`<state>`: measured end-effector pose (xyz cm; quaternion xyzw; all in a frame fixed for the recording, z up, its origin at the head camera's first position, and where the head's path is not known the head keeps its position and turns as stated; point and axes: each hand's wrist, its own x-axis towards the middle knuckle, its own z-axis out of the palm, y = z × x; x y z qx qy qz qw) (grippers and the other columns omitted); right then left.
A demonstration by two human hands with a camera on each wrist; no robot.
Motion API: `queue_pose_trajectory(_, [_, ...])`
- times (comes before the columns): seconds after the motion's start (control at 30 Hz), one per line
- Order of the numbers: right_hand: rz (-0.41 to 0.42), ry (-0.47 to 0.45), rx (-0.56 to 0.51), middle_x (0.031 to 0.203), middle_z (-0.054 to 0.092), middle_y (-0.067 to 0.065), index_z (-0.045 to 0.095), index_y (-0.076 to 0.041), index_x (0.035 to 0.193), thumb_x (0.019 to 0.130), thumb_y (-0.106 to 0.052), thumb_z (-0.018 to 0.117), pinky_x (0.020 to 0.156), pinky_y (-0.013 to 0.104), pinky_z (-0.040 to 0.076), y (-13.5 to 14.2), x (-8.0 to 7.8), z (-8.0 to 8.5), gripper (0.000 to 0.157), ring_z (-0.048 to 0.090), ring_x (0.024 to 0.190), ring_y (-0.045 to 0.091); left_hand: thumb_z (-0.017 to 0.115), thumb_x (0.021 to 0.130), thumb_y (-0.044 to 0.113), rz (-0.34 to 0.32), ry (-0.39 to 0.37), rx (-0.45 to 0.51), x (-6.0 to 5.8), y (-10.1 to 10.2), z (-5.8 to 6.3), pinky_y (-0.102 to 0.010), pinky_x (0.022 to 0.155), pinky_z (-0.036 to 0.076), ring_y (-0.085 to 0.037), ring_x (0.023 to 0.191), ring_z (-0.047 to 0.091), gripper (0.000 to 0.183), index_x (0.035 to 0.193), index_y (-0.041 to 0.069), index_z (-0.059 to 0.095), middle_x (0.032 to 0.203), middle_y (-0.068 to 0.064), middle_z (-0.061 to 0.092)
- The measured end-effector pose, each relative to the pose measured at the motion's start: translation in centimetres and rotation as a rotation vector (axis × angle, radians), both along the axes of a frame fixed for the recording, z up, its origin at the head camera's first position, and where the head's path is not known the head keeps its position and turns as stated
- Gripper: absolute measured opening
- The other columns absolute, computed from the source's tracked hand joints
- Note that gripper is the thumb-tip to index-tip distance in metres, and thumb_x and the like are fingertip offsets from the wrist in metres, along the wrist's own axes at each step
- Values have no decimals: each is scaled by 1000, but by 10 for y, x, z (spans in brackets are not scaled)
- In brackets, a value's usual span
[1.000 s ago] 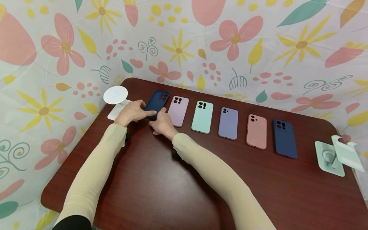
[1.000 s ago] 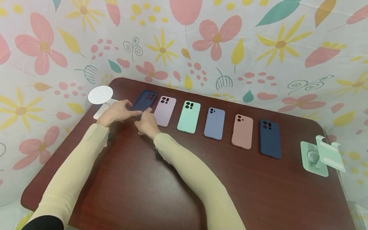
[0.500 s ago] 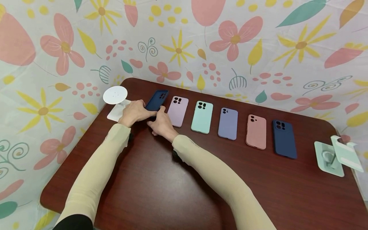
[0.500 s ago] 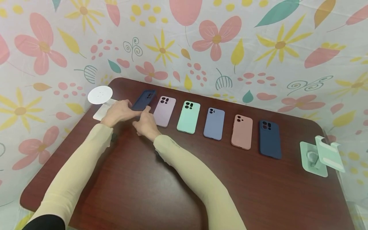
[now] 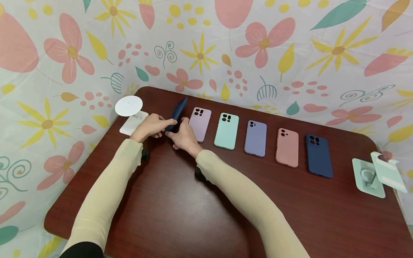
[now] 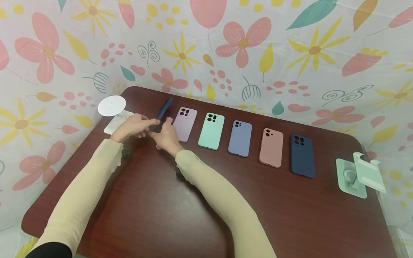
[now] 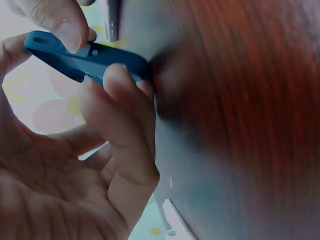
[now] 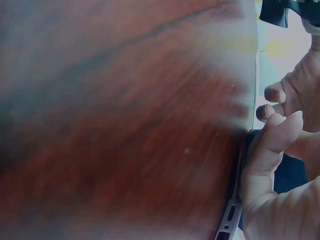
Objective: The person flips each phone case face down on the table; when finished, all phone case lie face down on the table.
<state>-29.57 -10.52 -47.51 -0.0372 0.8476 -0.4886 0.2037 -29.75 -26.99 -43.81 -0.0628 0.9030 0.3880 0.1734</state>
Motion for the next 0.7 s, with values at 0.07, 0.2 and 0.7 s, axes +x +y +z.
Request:
queue_pose_trajectory(0.07, [-3, 10, 6, 64, 71, 11, 17, -7, 170, 104, -30, 77, 52, 33, 62, 0, 5, 7, 92, 68, 47, 20, 71, 95, 59, 16, -31, 71, 2, -2, 1, -24, 59, 56, -12, 63, 63, 56, 105, 4, 69, 78, 1, 64])
queue_pose_trajectory(0.2, [3, 6, 24, 64, 71, 11, 18, -3, 170, 105, -30, 76, 53, 32, 62, -3, 8, 12, 91, 67, 46, 18, 69, 97, 56, 20, -76, 169, 4, -8, 4, -24, 63, 58, -12, 68, 67, 60, 120, 1, 69, 92, -2, 70])
queue_pose_trajectory(0.7, [13, -51, 47, 74, 74, 16, 21, 0, 169, 104, -32, 76, 53, 33, 64, -13, -3, 1, 91, 71, 48, 21, 77, 103, 26, -5, 161, 147, 9, -15, 25, -24, 58, 60, -17, 63, 69, 52, 149, 7, 63, 94, -12, 75])
